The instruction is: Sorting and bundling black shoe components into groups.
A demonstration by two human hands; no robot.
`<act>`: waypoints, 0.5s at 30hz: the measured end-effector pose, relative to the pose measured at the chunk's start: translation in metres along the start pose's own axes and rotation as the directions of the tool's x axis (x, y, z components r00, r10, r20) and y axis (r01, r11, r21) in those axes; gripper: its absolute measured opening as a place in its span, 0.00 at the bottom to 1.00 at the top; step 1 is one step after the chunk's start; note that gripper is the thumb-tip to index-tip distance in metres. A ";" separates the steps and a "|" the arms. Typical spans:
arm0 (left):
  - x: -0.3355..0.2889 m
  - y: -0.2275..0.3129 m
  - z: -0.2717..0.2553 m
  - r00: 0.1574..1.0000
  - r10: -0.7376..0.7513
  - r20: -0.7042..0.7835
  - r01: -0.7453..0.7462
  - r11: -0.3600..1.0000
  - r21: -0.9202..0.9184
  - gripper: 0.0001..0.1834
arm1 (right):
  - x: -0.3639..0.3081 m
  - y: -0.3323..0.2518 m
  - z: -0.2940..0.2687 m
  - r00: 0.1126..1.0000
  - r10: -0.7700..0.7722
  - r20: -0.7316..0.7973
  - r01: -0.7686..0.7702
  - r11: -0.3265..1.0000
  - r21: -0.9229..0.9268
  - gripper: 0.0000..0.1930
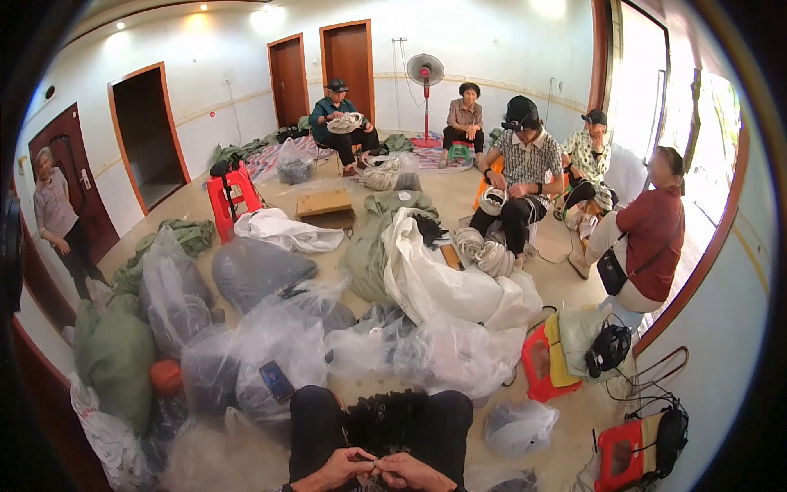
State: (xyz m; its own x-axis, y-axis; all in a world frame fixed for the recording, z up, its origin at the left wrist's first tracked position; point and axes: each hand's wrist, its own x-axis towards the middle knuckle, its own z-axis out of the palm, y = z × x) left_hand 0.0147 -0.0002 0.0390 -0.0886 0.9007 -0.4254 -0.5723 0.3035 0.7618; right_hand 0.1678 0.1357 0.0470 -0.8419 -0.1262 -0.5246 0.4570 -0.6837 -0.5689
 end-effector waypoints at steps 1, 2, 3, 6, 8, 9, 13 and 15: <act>0.000 0.004 0.002 1.000 0.002 -0.011 -0.001 0.997 0.082 0.13 | 0.002 0.000 -0.002 1.000 0.001 -0.004 -0.001 1.000 0.007 0.13; 0.000 0.000 0.000 1.000 -0.003 -0.013 0.004 0.997 0.079 0.13 | 0.005 0.001 -0.001 1.000 -0.025 -0.004 0.025 1.000 0.001 0.13; 0.003 -0.004 -0.004 1.000 0.003 -0.002 -0.003 1.000 0.023 0.13 | 0.006 0.001 -0.001 0.999 -0.051 -0.005 0.051 0.999 -0.005 0.13; 0.003 -0.010 -0.007 1.000 0.004 0.004 -0.004 0.999 -0.054 0.14 | 0.005 0.004 0.000 0.999 -0.042 0.001 0.042 0.999 -0.012 0.14; 0.004 -0.010 -0.006 1.000 -0.002 0.002 0.002 0.997 -0.073 0.14 | 0.004 0.003 0.001 0.999 -0.053 0.006 0.053 0.998 -0.026 0.14; 0.004 -0.010 -0.005 1.000 0.020 -0.003 -0.020 0.994 -0.104 0.14 | 0.002 0.000 0.003 0.998 -0.070 0.008 0.070 0.997 0.022 0.13; 0.004 -0.008 0.000 0.998 0.060 -0.013 -0.061 0.988 -0.141 0.14 | 0.000 -0.002 0.006 0.994 -0.107 -0.014 0.107 0.993 0.042 0.13; 0.003 -0.003 0.004 0.998 0.055 -0.015 -0.056 0.990 -0.126 0.13 | 0.000 -0.002 0.005 0.993 -0.117 -0.004 0.117 0.992 0.045 0.13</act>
State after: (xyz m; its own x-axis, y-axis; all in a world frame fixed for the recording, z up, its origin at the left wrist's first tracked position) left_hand 0.0192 0.0028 0.0375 -0.1323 0.9111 -0.3903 -0.6643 0.2107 0.7171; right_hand 0.1651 0.1330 0.0512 -0.8885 -0.0429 -0.4568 0.3421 -0.7256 -0.5971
